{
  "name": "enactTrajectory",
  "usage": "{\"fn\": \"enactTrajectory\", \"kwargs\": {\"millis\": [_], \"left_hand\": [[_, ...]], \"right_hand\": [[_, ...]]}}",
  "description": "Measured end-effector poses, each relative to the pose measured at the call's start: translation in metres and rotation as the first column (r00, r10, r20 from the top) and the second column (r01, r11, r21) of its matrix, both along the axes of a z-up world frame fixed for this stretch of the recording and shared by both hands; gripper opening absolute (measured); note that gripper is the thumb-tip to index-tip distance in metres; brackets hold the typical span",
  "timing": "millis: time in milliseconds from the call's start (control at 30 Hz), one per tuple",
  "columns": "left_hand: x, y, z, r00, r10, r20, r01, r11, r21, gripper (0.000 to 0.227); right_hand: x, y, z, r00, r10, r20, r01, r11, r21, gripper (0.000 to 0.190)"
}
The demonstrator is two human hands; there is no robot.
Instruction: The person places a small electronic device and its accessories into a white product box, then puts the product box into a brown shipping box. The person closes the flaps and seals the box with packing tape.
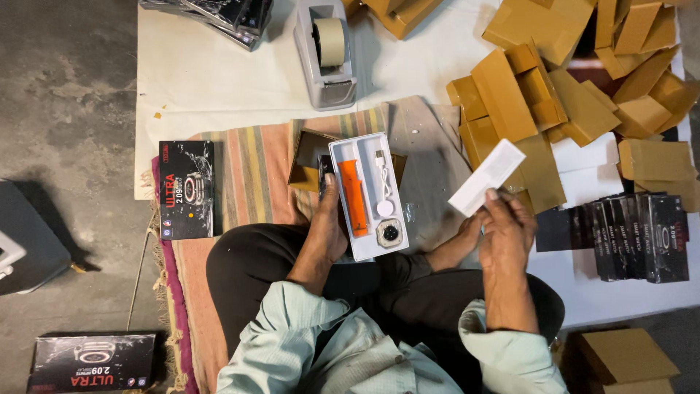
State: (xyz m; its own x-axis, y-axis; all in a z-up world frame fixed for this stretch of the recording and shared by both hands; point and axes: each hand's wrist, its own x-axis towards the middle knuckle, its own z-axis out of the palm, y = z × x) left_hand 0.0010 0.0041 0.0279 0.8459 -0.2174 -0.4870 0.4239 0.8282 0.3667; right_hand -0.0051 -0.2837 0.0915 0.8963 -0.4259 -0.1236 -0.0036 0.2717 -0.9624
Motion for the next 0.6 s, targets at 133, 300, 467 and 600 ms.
{"fn": "enactTrajectory", "kwargs": {"millis": [133,300,467,600], "left_hand": [[-0.001,-0.002,-0.007,0.995,-0.051,0.086,0.040,0.991,0.127,0.041],[-0.007,-0.006,-0.025,0.967,-0.100,0.235,0.028,0.957,0.290,0.037],[-0.005,-0.005,-0.027,0.975,-0.085,0.204,0.034,0.969,0.243,0.045],[-0.004,-0.006,-0.023,0.977,-0.125,0.171,0.086,0.972,0.218,0.044]], "right_hand": [[-0.006,0.014,-0.010,0.998,0.049,-0.043,-0.049,0.999,-0.001,0.012],[-0.010,0.019,-0.010,0.994,0.095,-0.054,-0.096,0.995,-0.003,0.013],[-0.012,0.025,0.004,0.976,0.189,-0.106,-0.198,0.977,-0.076,0.013],[-0.009,0.037,0.005,0.929,0.325,-0.176,-0.365,0.878,-0.308,0.009]]}}
